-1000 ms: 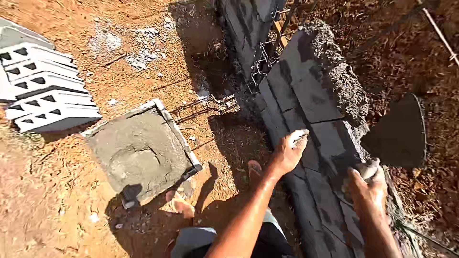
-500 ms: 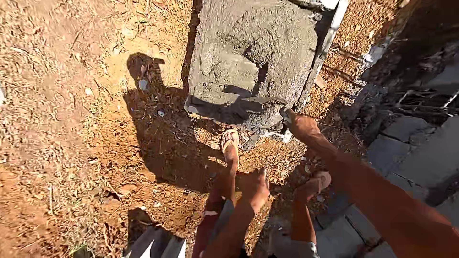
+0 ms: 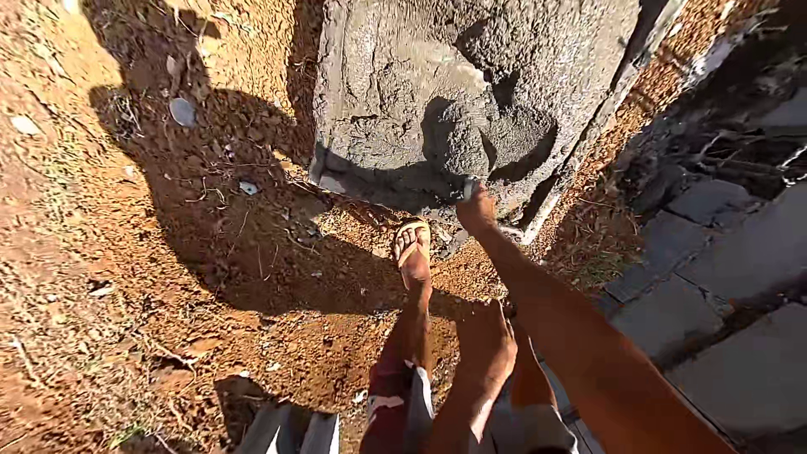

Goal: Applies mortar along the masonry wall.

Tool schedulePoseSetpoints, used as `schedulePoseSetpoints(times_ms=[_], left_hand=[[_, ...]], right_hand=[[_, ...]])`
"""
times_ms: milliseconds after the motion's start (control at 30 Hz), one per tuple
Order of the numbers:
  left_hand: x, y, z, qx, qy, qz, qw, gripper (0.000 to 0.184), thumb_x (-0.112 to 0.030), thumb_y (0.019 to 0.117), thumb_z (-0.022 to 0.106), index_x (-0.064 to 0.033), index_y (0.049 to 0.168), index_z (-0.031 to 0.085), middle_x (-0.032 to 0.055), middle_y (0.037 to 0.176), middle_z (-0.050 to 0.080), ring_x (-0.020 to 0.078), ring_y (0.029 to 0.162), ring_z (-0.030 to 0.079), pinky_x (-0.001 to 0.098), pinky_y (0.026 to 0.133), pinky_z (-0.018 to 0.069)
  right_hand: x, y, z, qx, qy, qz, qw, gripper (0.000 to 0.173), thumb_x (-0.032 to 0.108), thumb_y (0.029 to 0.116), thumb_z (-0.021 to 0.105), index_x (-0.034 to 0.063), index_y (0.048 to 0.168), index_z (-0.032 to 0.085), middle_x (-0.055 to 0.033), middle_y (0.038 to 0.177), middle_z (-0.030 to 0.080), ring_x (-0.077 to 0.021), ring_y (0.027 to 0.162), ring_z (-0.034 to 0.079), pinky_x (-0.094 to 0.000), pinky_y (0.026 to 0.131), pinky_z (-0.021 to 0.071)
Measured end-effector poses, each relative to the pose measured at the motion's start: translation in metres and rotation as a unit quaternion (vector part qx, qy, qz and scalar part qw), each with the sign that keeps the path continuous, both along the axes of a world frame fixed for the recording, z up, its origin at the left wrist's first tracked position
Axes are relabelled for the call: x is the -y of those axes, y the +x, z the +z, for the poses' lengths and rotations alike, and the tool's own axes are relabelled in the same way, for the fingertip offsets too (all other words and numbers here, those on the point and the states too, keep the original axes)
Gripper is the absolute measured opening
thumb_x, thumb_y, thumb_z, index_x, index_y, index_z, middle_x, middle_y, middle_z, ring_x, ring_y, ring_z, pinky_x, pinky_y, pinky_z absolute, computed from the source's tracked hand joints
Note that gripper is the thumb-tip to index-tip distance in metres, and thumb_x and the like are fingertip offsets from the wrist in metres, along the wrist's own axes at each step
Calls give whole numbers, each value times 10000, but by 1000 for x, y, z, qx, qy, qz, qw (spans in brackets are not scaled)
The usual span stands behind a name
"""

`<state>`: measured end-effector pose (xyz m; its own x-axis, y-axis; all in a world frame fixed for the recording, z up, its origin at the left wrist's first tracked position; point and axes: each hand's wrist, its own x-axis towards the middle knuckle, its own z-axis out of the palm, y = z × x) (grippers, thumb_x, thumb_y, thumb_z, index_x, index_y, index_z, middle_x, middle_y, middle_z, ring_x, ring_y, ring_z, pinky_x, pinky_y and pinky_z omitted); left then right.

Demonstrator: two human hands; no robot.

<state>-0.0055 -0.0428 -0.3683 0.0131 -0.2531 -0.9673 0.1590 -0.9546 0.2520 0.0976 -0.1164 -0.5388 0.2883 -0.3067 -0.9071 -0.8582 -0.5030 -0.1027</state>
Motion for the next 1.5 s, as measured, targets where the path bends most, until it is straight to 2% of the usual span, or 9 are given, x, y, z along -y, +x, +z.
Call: schedulePoseSetpoints(times_ms=[133,233,367,467,600,733,867,1033,1500], left_hand=[[5,8,7,-13,-17,14,1000,411,-256,1026,539,-83,1394,601,217,1324,626,418,1235,593,595,966,501],[7,5,4,-51,-15,-16,998,465,-284,1051,498,-104,1479,518,235,1425,560,448,1325,519,641,1028,441],[-6,-20,17,-26,-42,120,992,492,-228,973,634,40,1383,587,283,1376,582,454,1293,536,621,1053,424],[-23,-19,9,50,-15,121,991,531,-288,981,629,76,1365,585,304,1379,572,463,1306,523,611,1056,415],[-13,4,28,-32,-24,49,998,593,-273,1036,569,75,1499,440,302,1554,417,470,1459,353,597,1167,271],[7,-3,13,-109,-26,-5,994,520,-310,1074,465,-26,1509,459,237,1491,511,438,1391,462,642,1094,375],[6,-5,-4,-66,-11,27,997,480,-352,1085,420,-136,1505,505,220,1435,556,438,1332,519,641,1023,449],[6,-13,-5,-78,-40,52,995,467,-338,1077,435,-154,1499,513,208,1451,551,433,1332,518,632,1020,458],[2,-12,-3,-52,-43,62,996,463,-326,1083,435,-158,1508,510,188,1434,571,401,1333,528,605,1041,458]], right_hand=[[-3,-9,31,30,-4,24,999,602,239,1046,538,81,1580,309,-308,1114,680,-502,1017,681,-676,839,534],[20,-52,43,16,-58,-157,986,619,232,1034,592,35,1558,327,-287,1129,669,-409,954,700,-573,856,565],[-16,-54,21,-11,-52,-413,909,447,206,1065,516,-8,1423,356,-171,884,560,-236,596,567,-418,557,528],[-65,-17,-4,-12,15,-456,890,515,214,1059,545,26,1492,338,-246,1063,593,-318,746,618,-497,662,548],[-91,21,-15,34,93,-391,915,504,258,1053,543,40,1464,347,-196,918,600,-273,624,608,-454,562,548],[-43,36,31,39,59,-90,993,594,346,1053,562,33,1522,376,-287,1127,671,-441,1004,685,-619,865,543],[33,26,45,115,-64,100,986,604,465,1034,590,158,1539,466,-289,1259,648,-526,1087,646,-728,871,491],[75,80,18,145,-115,169,968,530,428,1082,484,105,1501,498,-332,1242,646,-561,1128,626,-742,906,465],[-31,59,-18,90,86,154,980,449,371,1088,497,45,1387,576,-303,1184,673,-495,1131,650,-682,952,488]])
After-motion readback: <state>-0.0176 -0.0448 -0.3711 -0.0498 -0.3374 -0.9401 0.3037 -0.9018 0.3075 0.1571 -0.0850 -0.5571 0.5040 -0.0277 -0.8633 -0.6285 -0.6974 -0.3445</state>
